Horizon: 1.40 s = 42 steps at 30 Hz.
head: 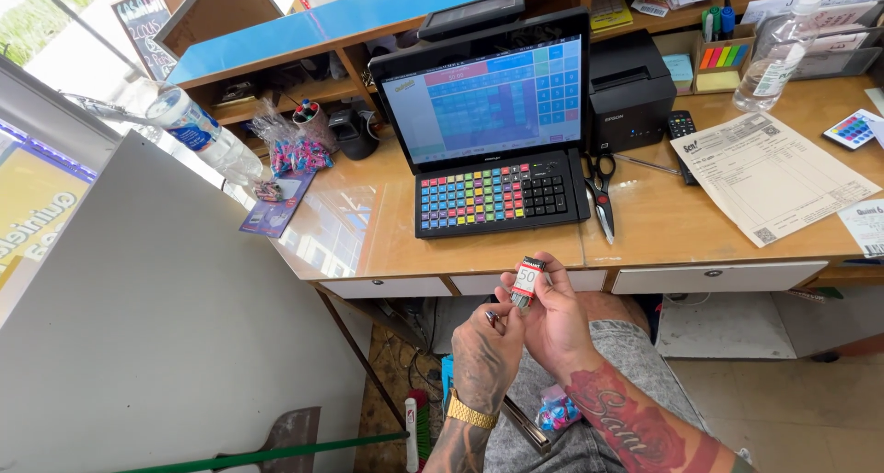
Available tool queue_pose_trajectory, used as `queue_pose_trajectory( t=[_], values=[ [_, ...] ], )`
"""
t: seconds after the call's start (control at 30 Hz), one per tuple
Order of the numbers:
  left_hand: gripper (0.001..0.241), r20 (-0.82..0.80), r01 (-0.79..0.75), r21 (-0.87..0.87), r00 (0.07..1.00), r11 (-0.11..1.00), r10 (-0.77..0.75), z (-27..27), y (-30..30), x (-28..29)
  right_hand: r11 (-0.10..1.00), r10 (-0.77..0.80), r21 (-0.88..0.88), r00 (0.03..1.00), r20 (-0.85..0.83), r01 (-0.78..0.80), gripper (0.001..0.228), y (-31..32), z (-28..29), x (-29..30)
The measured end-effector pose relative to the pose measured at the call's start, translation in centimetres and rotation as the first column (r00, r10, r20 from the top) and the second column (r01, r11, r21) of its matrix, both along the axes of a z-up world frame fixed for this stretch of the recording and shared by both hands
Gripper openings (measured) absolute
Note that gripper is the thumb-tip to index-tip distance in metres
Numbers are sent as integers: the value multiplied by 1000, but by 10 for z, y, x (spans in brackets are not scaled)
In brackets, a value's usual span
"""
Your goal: The person is packaging small colorful items into plastic bags and sealing them using a blue handheld tool at a store counter.
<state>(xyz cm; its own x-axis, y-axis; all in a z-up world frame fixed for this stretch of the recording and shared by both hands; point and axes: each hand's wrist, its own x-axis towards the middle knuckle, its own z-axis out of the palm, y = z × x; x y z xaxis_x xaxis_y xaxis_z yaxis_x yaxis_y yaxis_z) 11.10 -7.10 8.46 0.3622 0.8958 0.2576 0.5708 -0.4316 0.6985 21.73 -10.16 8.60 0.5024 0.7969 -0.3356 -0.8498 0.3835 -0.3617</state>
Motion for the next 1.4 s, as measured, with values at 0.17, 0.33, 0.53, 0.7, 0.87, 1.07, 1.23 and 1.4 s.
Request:
queue_pose_trajectory(
  t=[0.17, 0.33, 0.53, 0.7, 0.87, 1.07, 1.23, 1.4],
  values=[
    [12, 41, -69, -97, 996, 993, 74, 13, -1, 4, 999, -3, -32, 1000, -13, 3, 23, 2, -3, -1],
    [15, -16, -89, -318, 996, 944, 88, 39, -4, 1, 998, -60, -32, 998, -26, 59, 23, 8, -20, 4],
    [16, -8, -58, -395, 998, 917, 60, 59, -9, -3, 997, -67, -54, 991, -119, 61, 22, 10, -26, 9],
    [15, 76, -46, -465, 993, 884, 91, 52, -5, -12, 992, -124, -42, 976, -177, 119, 16, 15, -46, 34],
    [15, 104, -35, -497, 990, 867, 100, 55, -1, -17, 994, -106, -33, 965, -238, 101, 16, 7, -25, 55],
    [18, 133, 2, -520, 988, 854, 79, 59, -1, -21, 900, -382, -218, 924, 23, 377, 9, 4, -19, 156],
    [19, 209, 62, -493, 977, 868, 49, 50, 3, -21, 711, -331, -371, 751, 571, 597, 40, 37, -91, 259],
    [19, 230, 85, -483, 973, 871, 33, 55, 1, -18, 622, 85, -402, 453, 888, 672, 59, -3, -45, 195]
  ],
)
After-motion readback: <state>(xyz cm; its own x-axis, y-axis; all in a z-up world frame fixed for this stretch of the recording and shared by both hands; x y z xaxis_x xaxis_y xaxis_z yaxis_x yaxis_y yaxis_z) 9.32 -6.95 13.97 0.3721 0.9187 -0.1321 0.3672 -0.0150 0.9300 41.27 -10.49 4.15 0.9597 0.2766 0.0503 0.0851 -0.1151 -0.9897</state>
